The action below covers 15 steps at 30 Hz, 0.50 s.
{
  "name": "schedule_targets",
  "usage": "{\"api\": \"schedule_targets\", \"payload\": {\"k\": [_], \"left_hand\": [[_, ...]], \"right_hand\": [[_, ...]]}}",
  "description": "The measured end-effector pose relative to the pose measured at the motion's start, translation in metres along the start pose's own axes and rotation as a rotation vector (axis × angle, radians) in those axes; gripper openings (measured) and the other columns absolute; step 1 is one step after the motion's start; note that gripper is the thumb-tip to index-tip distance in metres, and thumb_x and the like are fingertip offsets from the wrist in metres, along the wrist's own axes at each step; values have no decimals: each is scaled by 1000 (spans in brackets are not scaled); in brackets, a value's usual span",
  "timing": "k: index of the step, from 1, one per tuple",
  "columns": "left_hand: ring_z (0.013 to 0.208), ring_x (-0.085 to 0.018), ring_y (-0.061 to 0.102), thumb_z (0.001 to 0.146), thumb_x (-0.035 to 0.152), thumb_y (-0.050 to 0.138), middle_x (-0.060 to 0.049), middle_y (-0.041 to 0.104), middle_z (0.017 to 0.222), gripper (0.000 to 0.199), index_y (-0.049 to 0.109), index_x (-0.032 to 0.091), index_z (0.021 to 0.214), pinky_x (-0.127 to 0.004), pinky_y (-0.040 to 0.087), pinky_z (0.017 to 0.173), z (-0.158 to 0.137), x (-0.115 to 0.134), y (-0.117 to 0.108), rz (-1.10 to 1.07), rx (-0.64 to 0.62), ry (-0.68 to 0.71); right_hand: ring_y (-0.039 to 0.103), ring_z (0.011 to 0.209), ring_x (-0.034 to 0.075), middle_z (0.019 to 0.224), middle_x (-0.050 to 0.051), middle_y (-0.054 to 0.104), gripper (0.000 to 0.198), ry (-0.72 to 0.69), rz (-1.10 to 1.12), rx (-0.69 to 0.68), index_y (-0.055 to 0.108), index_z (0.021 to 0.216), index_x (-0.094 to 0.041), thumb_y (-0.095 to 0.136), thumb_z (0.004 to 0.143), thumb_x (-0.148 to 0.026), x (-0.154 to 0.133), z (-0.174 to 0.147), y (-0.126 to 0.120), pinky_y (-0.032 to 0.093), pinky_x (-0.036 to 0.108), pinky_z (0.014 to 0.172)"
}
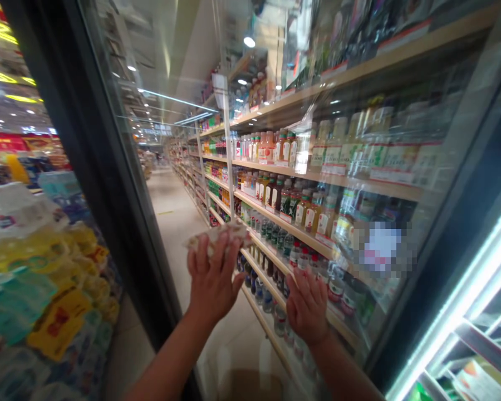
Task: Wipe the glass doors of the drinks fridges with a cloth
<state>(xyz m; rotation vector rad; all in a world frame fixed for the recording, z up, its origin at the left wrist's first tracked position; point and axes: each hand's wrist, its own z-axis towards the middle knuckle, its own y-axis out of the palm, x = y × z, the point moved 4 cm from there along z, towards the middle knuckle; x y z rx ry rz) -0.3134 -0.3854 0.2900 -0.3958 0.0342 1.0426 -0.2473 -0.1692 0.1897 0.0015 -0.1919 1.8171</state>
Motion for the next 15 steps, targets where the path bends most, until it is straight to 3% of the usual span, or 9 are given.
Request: {"api": "schedule_targets", "payload": {"k": [3,6,8,11,15], "left_hand": [[161,-31,5,104,43,45,-10,41,163,59,37,27,161,-55,7,129,13,-13,-5,2,-10,89],[160,-37,7,106,47,37,-12,26,170,64,30,19,163,-60,7,128,58,-51,-21,-6,31,-72],[160,-39,4,106,50,32,-11,18,172,67,27,15,164,-61,5,128,78,-62,-28,-27,51,-170],[160,-37,-1,106,53,31,-13,20,171,69,28,14,163,-60,2,128,74,-37,-23,-67,83,-174],[162,-27,1,106,53,34,-5,40,164,61,37,27,161,-50,1,131,60,21,-9,-72,38,209]], "right_hand": [[35,155,21,130,8,73,52,1,-17,8,58,145,-19,49,94,-15,0,-1,1,19,45,132],[35,155,22,131,8,73,48,4,-44,3,62,140,-19,48,94,-15,0,-2,1,21,46,131],[35,155,22,129,8,73,47,3,-50,-2,62,140,-19,48,94,-15,0,-2,1,21,47,131],[33,156,21,128,8,74,49,3,-41,-6,61,141,-18,49,94,-14,0,-2,-1,19,46,132],[33,156,21,128,8,74,49,7,-15,-13,61,141,-17,50,93,-13,1,-1,-3,18,45,132]]}}
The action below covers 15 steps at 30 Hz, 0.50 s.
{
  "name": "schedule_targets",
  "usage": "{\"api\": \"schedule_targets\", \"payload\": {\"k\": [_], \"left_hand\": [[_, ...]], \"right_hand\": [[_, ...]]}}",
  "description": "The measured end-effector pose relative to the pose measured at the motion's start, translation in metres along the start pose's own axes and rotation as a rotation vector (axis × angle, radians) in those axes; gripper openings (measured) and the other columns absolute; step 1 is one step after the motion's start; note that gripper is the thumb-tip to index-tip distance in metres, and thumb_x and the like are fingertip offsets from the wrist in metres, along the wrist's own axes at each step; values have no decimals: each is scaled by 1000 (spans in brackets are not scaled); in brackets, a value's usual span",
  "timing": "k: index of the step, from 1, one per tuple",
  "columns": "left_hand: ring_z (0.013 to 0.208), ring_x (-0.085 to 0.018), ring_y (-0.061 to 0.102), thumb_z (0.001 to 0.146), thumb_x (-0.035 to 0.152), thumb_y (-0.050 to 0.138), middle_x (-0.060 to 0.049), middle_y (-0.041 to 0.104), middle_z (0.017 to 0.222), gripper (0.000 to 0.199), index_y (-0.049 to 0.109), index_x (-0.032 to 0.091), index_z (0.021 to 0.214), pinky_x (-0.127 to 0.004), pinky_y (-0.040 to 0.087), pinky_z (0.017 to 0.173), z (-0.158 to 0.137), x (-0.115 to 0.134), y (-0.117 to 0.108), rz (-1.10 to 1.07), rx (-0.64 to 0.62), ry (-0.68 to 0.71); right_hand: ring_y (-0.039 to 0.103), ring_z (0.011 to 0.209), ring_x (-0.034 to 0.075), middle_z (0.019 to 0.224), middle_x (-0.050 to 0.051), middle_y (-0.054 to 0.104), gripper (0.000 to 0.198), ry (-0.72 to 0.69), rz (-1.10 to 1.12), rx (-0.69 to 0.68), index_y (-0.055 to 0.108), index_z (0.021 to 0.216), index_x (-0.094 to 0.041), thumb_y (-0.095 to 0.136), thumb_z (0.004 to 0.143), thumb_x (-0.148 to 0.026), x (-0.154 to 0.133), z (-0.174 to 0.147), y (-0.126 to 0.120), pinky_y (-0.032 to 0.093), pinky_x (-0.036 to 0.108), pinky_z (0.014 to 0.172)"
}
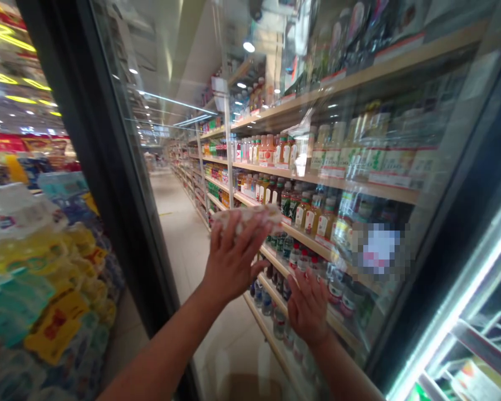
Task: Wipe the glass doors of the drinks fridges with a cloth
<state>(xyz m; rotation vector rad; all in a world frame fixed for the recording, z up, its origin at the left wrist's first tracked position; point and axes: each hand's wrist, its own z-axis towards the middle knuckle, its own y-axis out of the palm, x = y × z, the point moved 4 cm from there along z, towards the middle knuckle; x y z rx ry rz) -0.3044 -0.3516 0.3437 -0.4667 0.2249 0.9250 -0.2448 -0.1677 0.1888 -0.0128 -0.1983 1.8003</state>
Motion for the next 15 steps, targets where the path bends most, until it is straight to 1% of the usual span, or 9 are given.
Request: {"api": "schedule_targets", "payload": {"k": [2,3,4,6,8,9,11,13,15], "left_hand": [[162,-23,4,106,55,35,0,44,162,59,39,32,159,-46,2,131,13,1,-1,15,-27,145],[162,-23,6,106,56,34,0,43,163,60,38,32,160,-46,3,131,22,-8,-5,25,-22,142],[161,-24,7,106,57,33,-1,41,164,61,36,31,161,-48,4,131,32,-21,-10,36,-10,91],[161,-28,9,107,56,28,-3,33,168,64,32,26,163,-52,7,131,46,-47,-19,59,46,-90],[161,-30,8,107,55,24,-5,27,170,66,32,20,163,-53,9,130,45,-53,-23,83,121,-231],[161,-30,6,107,55,25,-7,27,170,66,33,18,162,-54,9,130,38,-47,-21,87,138,-250],[161,-31,3,107,53,31,-10,32,168,66,36,17,161,-54,8,130,21,-20,-13,68,111,-176],[161,-27,6,105,52,40,-7,42,162,62,39,23,160,-50,7,131,4,9,-3,11,20,16],[161,-23,11,104,52,43,-1,49,158,60,38,30,160,-45,7,132,-5,20,1,-12,-35,161]], "right_hand": [[34,156,21,128,8,74,47,0,3,5,62,139,-17,50,94,-14,1,0,-1,18,45,132],[34,156,21,128,8,74,46,-1,6,7,63,138,-17,50,94,-14,1,-1,-1,19,45,132],[34,156,21,128,8,74,45,-1,9,10,65,136,-17,50,94,-14,1,-1,0,19,45,132],[34,156,22,127,9,74,43,-1,15,12,67,133,-17,49,94,-14,1,0,0,20,45,131],[33,156,21,126,9,75,40,-2,17,16,68,130,-17,49,94,-14,1,1,0,20,44,131],[33,156,20,124,9,75,40,-4,17,22,69,129,-17,49,95,-14,0,2,0,19,43,131],[33,156,19,121,10,77,38,-11,21,28,70,126,-16,49,95,-14,-1,5,-1,18,42,132],[33,156,19,119,10,77,36,-14,28,28,70,125,-15,49,95,-14,-3,7,-1,18,42,132],[34,155,19,118,10,78,35,-16,31,32,71,123,-15,49,96,-14,-4,8,-2,18,42,132]]}}
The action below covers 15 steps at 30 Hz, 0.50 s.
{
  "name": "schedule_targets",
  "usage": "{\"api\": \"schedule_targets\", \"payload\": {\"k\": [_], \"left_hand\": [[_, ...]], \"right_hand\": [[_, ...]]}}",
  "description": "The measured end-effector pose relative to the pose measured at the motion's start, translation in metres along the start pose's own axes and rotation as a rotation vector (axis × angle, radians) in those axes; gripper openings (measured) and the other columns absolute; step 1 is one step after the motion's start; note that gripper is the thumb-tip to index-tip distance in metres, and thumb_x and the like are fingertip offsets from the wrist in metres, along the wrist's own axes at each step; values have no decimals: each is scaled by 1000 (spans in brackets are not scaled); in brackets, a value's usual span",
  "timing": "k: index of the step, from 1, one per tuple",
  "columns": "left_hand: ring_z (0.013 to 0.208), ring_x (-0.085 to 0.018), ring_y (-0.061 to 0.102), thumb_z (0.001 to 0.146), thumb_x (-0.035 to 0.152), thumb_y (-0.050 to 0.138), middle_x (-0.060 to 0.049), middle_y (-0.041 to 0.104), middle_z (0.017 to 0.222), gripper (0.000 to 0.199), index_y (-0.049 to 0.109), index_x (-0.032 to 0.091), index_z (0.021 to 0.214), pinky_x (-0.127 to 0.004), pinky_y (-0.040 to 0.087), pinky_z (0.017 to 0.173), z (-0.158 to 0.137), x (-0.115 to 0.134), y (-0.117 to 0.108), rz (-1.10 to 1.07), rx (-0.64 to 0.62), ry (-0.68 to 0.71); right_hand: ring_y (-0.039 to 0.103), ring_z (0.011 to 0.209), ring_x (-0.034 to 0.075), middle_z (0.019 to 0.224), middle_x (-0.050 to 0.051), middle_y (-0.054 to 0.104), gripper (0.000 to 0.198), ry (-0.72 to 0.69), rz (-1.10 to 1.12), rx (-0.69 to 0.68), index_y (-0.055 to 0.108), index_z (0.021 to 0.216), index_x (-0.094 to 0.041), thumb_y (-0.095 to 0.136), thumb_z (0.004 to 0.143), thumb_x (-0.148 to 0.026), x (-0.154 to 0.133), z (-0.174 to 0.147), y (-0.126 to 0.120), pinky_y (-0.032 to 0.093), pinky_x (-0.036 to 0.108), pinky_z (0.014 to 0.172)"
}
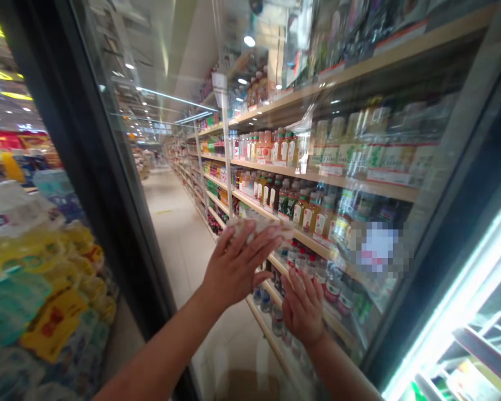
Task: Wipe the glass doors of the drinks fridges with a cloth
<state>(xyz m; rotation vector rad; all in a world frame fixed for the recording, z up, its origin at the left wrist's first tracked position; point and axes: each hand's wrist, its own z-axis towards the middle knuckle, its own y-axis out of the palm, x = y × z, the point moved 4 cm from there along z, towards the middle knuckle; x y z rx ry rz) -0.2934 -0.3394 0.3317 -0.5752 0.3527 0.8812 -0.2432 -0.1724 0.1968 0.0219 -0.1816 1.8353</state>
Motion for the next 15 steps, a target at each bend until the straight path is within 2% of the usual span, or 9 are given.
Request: {"api": "schedule_targets", "payload": {"k": [2,5,7,9,13,15], "left_hand": [[161,-23,12,105,52,42,0,47,159,61,34,32,161,-45,7,132,-2,-16,-3,22,11,-33],[160,-30,13,106,47,39,-7,35,167,63,27,27,164,-52,11,130,-7,-57,-11,93,128,-287],[161,-33,9,106,47,38,-10,27,169,65,24,23,165,-55,10,128,-17,-65,-10,126,196,-363],[161,-31,5,105,49,39,-9,31,168,66,25,22,165,-54,7,130,-30,-54,-2,101,168,-279],[160,-21,16,105,51,41,2,54,153,54,43,34,157,-44,6,133,-53,-18,14,-54,34,86],[159,-20,20,107,50,36,3,52,155,53,42,34,157,-43,7,133,-58,-16,15,-119,39,150]], "right_hand": [[34,155,18,118,10,78,35,0,0,3,71,123,-15,49,95,-14,-1,1,0,18,41,132],[35,155,18,119,9,77,37,2,-1,7,71,123,-17,48,94,-13,-2,1,1,19,41,131],[36,155,18,119,8,77,37,1,1,7,71,123,-17,48,94,-13,-2,1,2,20,40,131],[35,155,18,120,9,77,37,-2,5,5,70,124,-17,48,94,-13,-1,0,3,19,40,131],[36,154,19,121,9,76,39,4,7,-8,68,127,-16,49,94,-10,-2,2,1,18,42,131],[40,152,21,127,11,73,45,49,24,-3,63,135,-15,51,92,-8,-6,11,-2,24,44,130]]}}
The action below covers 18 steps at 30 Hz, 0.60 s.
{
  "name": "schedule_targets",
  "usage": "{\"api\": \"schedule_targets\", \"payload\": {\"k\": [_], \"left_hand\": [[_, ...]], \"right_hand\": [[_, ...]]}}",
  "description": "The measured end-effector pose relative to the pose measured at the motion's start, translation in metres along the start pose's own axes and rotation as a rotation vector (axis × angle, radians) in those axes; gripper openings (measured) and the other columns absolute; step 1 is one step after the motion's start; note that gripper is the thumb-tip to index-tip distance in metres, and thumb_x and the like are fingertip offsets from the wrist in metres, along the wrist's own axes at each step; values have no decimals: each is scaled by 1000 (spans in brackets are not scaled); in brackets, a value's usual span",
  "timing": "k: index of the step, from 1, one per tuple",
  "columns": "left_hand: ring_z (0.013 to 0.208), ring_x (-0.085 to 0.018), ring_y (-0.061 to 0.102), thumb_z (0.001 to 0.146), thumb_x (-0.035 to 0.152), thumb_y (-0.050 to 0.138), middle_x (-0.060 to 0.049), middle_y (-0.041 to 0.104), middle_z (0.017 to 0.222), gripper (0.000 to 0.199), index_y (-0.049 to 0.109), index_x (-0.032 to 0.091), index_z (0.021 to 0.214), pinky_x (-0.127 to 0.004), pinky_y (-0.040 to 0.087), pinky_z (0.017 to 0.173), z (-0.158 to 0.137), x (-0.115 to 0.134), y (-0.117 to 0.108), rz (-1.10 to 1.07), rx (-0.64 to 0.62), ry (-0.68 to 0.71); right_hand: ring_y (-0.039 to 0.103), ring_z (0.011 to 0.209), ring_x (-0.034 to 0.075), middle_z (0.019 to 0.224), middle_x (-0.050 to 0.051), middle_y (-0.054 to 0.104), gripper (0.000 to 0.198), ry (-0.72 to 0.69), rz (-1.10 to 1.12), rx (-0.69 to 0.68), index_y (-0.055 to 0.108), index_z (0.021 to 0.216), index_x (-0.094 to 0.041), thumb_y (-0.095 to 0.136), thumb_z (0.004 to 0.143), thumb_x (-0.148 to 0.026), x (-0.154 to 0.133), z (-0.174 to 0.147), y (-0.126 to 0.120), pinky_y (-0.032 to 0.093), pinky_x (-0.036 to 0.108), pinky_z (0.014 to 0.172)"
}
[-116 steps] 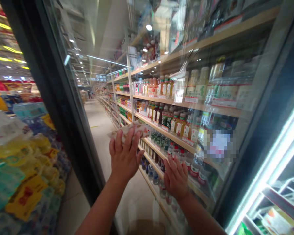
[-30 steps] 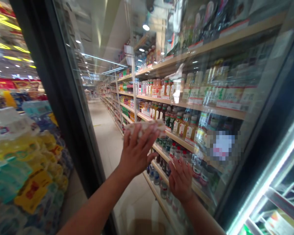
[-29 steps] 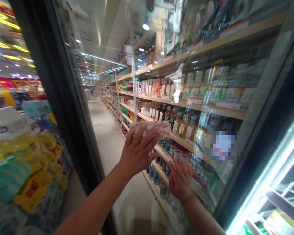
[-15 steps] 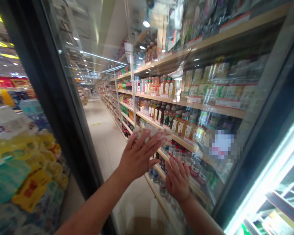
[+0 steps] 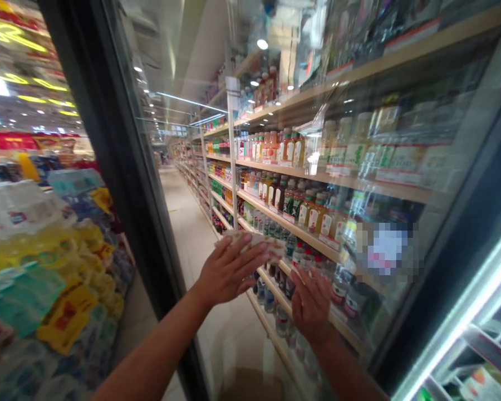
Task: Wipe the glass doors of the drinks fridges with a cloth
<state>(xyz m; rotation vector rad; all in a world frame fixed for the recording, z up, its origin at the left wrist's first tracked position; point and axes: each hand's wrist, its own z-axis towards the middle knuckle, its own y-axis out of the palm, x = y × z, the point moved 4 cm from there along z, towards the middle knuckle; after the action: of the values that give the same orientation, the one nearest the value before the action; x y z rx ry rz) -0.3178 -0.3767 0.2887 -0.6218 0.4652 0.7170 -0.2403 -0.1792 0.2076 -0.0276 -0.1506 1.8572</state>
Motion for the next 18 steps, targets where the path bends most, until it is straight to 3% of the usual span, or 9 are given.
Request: {"api": "schedule_targets", "payload": {"k": [2,6,9,13,15,18], "left_hand": [[158,-23,22,108,48,31,1,42,162,56,30,33,162,-46,10,132,-2,-4,-1,-56,37,5],[157,-26,25,109,48,29,-2,19,172,62,7,34,166,-49,22,130,-5,-12,0,-175,154,16],[157,-27,26,109,42,30,-1,11,174,61,10,34,166,-49,30,128,-11,-15,0,-295,278,-16],[157,-30,25,106,26,35,-5,8,174,59,22,35,163,-53,40,122,-20,-17,-1,-437,402,-91],[158,-28,21,107,28,35,-5,11,174,55,28,33,161,-50,38,124,-24,-17,-1,-382,449,-115],[159,-25,21,108,39,34,-3,17,173,54,30,31,161,-48,26,130,-24,-16,-2,-231,511,-122]], "right_hand": [[44,149,25,139,15,65,56,-7,71,33,54,146,-12,51,90,-5,-13,16,-2,33,46,125],[42,151,27,155,16,52,64,-222,256,22,40,155,-11,46,91,-8,-53,57,9,42,48,120],[35,155,25,158,16,48,57,-257,260,-83,41,152,-10,39,95,-13,-71,75,33,38,45,123],[21,160,23,157,10,52,49,-235,70,-168,54,147,-16,51,99,-26,-76,71,56,17,42,131],[19,160,22,156,3,54,46,-257,1,-187,58,145,-25,56,99,-32,-74,70,59,10,41,132],[26,158,19,151,0,59,42,-309,-60,-171,62,140,-31,60,98,-33,-62,85,51,9,40,132]]}}
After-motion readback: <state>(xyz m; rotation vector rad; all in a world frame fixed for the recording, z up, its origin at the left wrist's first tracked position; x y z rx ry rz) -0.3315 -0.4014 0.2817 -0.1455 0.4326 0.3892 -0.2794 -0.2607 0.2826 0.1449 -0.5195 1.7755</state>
